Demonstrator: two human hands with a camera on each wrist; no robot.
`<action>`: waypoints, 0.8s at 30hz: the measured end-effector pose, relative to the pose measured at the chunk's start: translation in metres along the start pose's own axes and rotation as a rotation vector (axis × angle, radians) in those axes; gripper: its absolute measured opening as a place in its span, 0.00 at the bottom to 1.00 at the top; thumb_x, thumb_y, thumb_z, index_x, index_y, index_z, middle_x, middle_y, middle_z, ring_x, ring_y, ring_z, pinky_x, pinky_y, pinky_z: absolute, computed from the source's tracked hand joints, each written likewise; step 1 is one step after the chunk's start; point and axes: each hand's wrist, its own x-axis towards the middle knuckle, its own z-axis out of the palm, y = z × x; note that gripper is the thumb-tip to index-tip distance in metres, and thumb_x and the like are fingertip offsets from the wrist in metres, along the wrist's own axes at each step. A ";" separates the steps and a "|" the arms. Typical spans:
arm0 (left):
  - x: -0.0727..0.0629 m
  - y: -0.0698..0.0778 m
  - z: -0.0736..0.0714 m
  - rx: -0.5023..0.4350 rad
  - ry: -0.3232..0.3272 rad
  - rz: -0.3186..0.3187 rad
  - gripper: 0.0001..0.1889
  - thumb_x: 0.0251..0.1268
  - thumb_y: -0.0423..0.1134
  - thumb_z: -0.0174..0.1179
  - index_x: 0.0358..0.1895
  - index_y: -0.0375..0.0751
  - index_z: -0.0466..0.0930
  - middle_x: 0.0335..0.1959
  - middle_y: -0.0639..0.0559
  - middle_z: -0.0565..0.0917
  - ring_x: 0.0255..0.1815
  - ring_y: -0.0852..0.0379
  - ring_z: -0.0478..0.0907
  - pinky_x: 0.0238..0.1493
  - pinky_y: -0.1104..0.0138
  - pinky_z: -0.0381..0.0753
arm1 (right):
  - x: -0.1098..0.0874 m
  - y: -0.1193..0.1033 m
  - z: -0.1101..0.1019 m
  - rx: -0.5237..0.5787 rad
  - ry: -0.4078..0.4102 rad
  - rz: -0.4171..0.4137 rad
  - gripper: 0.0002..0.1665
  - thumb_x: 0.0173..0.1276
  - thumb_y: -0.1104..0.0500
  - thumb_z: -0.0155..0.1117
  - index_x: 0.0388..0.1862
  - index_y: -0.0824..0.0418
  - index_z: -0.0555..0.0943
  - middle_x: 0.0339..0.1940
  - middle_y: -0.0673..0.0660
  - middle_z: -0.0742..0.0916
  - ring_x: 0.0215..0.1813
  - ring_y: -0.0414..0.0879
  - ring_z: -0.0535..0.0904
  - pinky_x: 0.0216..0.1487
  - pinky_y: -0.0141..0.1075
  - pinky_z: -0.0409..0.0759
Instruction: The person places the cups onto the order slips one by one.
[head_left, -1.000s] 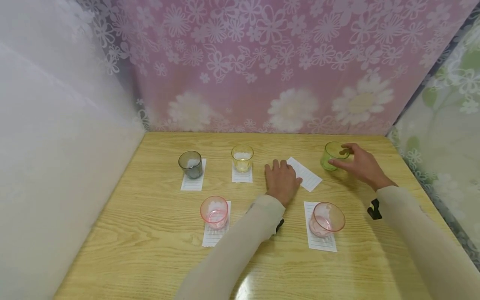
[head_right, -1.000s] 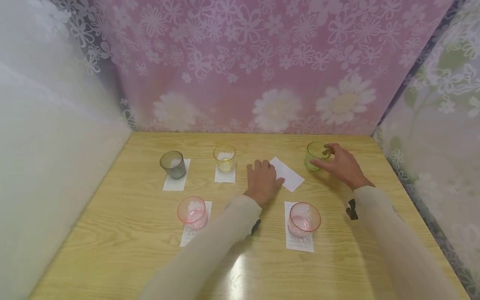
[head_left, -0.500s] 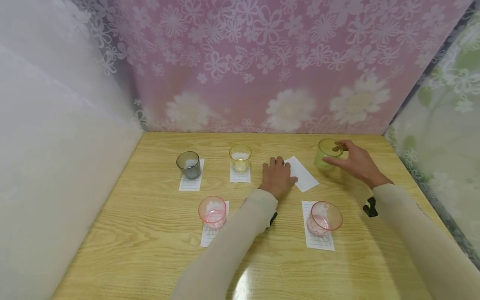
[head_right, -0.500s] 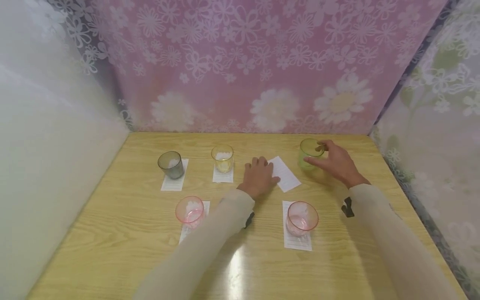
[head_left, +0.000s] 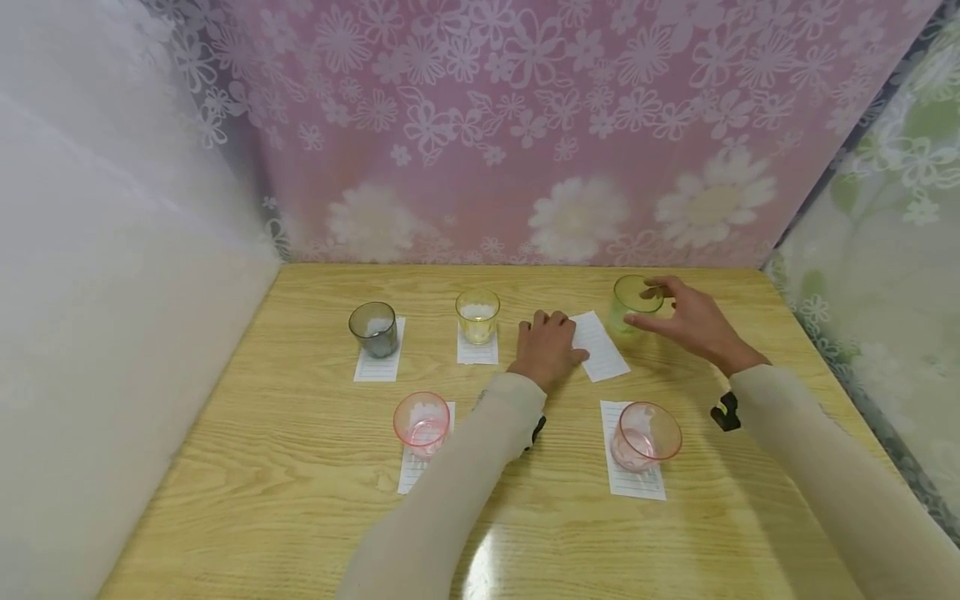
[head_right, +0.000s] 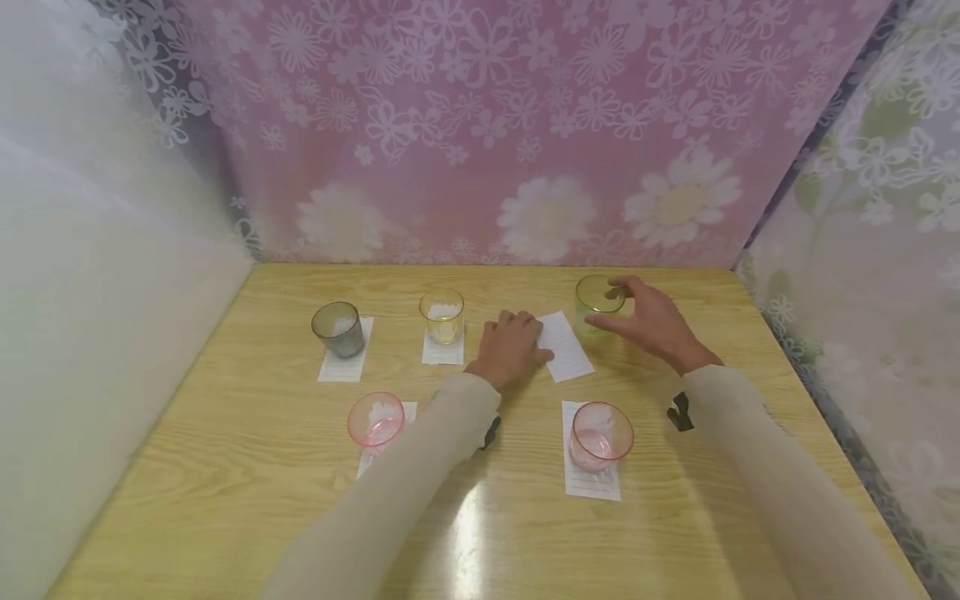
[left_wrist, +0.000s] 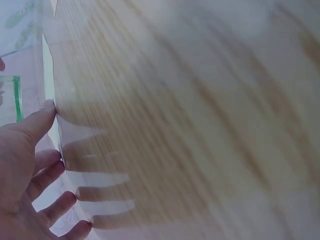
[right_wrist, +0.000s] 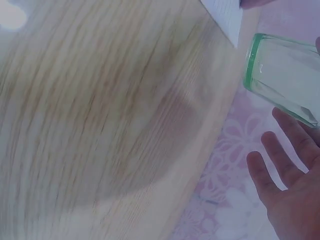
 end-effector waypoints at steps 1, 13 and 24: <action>-0.001 0.000 -0.001 -0.001 0.004 0.001 0.32 0.82 0.69 0.54 0.78 0.58 0.74 0.81 0.59 0.72 0.81 0.50 0.65 0.79 0.49 0.70 | 0.001 -0.002 0.001 0.003 -0.004 -0.003 0.54 0.74 0.32 0.72 0.85 0.61 0.65 0.75 0.67 0.81 0.76 0.70 0.73 0.73 0.69 0.72; -0.010 -0.002 -0.010 -0.013 0.026 0.013 0.31 0.82 0.66 0.57 0.81 0.62 0.73 0.81 0.64 0.73 0.82 0.52 0.66 0.79 0.48 0.70 | 0.001 -0.015 0.015 0.017 -0.031 -0.044 0.53 0.73 0.33 0.74 0.84 0.60 0.66 0.74 0.64 0.82 0.77 0.67 0.74 0.75 0.67 0.71; -0.003 -0.011 -0.008 -0.043 -0.028 0.067 0.34 0.82 0.67 0.57 0.84 0.62 0.68 0.85 0.65 0.67 0.85 0.51 0.62 0.82 0.48 0.66 | -0.004 -0.019 0.024 0.026 -0.077 -0.068 0.53 0.73 0.34 0.74 0.85 0.60 0.66 0.74 0.65 0.82 0.78 0.69 0.73 0.77 0.68 0.70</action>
